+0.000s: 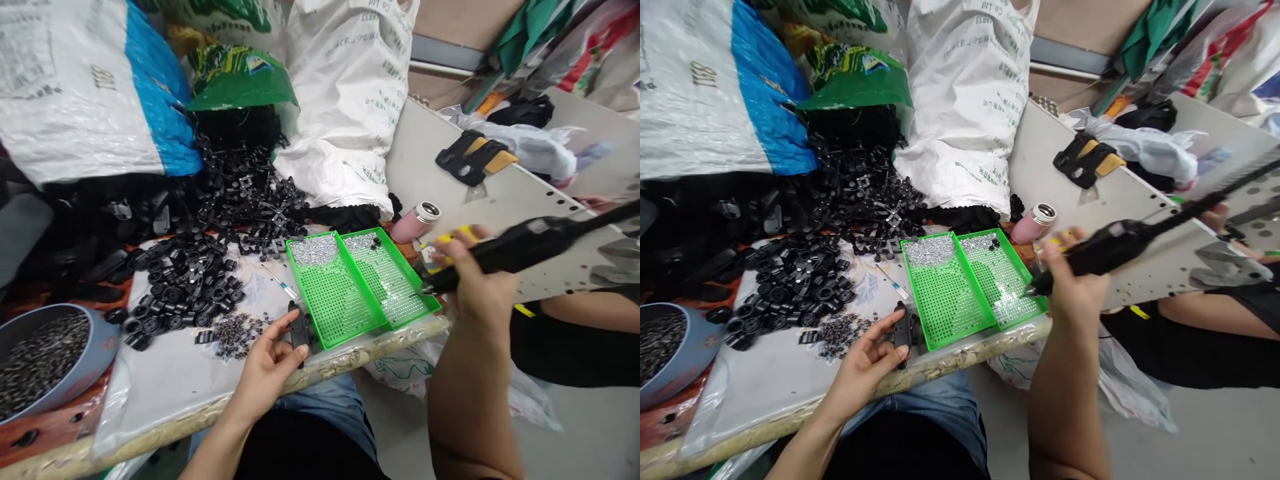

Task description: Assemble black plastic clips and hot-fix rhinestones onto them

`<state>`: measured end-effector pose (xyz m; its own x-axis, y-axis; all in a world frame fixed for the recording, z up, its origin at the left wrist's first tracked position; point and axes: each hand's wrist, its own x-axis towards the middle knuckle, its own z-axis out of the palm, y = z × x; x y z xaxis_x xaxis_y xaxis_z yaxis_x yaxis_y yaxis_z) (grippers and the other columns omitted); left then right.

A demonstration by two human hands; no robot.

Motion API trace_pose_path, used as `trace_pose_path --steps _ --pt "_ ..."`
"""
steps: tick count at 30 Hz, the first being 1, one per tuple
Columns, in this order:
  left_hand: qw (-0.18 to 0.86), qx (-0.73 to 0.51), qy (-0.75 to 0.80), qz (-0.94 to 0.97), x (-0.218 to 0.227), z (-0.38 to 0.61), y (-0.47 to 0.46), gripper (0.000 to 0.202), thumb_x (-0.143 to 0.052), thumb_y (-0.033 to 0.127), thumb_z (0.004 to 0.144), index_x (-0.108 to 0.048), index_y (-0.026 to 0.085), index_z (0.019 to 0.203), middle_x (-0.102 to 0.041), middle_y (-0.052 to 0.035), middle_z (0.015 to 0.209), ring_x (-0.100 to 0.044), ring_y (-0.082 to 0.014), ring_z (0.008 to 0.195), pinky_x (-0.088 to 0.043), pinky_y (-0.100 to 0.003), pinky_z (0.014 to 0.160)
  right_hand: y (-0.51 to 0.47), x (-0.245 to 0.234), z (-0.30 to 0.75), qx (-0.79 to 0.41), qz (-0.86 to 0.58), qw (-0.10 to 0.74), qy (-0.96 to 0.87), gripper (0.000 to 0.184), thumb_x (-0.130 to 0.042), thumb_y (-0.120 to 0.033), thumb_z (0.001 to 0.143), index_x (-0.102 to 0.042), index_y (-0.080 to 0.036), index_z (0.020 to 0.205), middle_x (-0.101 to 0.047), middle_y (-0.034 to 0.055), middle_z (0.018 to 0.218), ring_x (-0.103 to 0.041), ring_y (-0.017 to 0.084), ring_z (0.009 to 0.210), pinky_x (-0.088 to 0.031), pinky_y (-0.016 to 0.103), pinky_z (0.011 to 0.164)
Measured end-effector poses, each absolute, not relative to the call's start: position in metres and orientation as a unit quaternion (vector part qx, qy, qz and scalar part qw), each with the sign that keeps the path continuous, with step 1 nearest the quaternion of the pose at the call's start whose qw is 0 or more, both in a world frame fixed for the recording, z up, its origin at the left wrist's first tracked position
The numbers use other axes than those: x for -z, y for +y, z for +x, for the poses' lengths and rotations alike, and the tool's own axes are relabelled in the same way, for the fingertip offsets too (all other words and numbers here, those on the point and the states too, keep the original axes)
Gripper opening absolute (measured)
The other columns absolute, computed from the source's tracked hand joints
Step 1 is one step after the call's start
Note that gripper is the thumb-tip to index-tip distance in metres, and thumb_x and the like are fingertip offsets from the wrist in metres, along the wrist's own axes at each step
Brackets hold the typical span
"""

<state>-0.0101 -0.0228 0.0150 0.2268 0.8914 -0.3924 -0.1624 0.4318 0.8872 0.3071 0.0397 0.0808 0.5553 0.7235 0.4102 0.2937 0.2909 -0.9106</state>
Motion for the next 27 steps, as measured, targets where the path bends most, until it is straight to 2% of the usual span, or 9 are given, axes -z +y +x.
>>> trace_pose_path --steps 2,5,7,9,12,22,27 --pt "0.656 -0.372 0.514 0.409 -0.009 -0.005 -0.023 0.072 -0.082 0.037 0.075 -0.057 0.016 0.141 -0.055 0.0051 0.059 -0.05 -0.0113 0.055 -0.04 -0.022 0.054 0.041 -0.072 0.293 -0.258 -0.573 0.65 -0.427 0.045 -0.079 -0.037 0.081 -0.06 -0.025 0.119 -0.07 0.0052 0.108 -0.074 0.02 0.083 -0.061 0.043 0.084" --pt "0.601 -0.369 0.54 0.459 -0.002 0.0 -0.023 0.067 -0.079 0.037 0.076 -0.06 0.018 0.138 -0.061 0.0023 0.068 -0.052 -0.0116 0.054 -0.04 -0.023 0.053 0.038 -0.056 0.251 -0.337 -0.541 0.623 -0.453 0.037 -0.08 -0.035 0.079 -0.064 -0.022 0.11 -0.073 0.0038 0.098 -0.073 0.018 0.078 -0.061 0.038 0.079" --pt "0.574 -0.361 0.551 0.485 0.0 0.0 -0.023 0.062 -0.077 0.037 0.078 -0.062 0.021 0.136 -0.066 -0.0012 0.08 -0.055 -0.0119 0.056 -0.044 -0.024 0.056 0.035 -0.045 0.227 -0.358 -0.518 0.638 -0.443 0.029 -0.077 -0.033 0.081 -0.064 -0.022 0.105 -0.068 -0.0026 0.073 -0.068 0.015 0.065 -0.059 0.034 0.069" --pt "0.564 -0.353 0.554 0.501 0.001 0.0 -0.022 0.06 -0.076 0.037 0.079 -0.062 0.022 0.135 -0.069 -0.0032 0.088 -0.057 -0.0124 0.058 -0.046 -0.026 0.058 0.032 -0.035 0.212 -0.368 -0.503 0.656 -0.426 0.026 -0.076 -0.031 0.082 -0.062 -0.022 0.101 -0.058 -0.0079 0.058 -0.06 0.013 0.052 -0.053 0.031 0.058" --pt "0.564 -0.342 0.554 0.509 0.003 0.0 -0.022 0.061 -0.076 0.037 0.079 -0.061 0.022 0.136 -0.068 -0.0033 0.087 -0.058 -0.0137 0.059 -0.047 -0.026 0.058 0.03 -0.024 0.204 -0.378 -0.5 0.662 -0.411 0.028 -0.078 -0.029 0.079 -0.059 -0.022 0.099 -0.054 -0.0101 0.055 -0.053 0.011 0.044 -0.048 0.029 0.051" --pt "0.557 -0.334 0.557 0.518 0.0 0.002 -0.022 0.06 -0.074 0.036 0.081 -0.061 0.02 0.137 -0.062 0.0004 0.071 -0.058 -0.0161 0.06 -0.045 -0.026 0.058 0.03 -0.016 0.202 -0.37 -0.51 0.665 -0.401 0.027 -0.078 -0.029 0.077 -0.056 -0.022 0.092 -0.053 -0.0111 0.055 -0.052 0.009 0.042 -0.047 0.027 0.049" --pt "0.542 -0.344 0.559 0.525 0.002 0.004 -0.024 0.056 -0.075 0.034 0.081 -0.064 0.023 0.135 -0.065 -0.002 0.082 -0.059 -0.0156 0.062 -0.048 -0.028 0.062 0.021 -0.041 0.192 -0.345 -0.501 0.672 -0.423 0.023 -0.073 -0.027 0.081 -0.057 -0.023 0.097 -0.053 -0.0107 0.055 -0.055 0.01 0.047 -0.048 0.028 0.053"
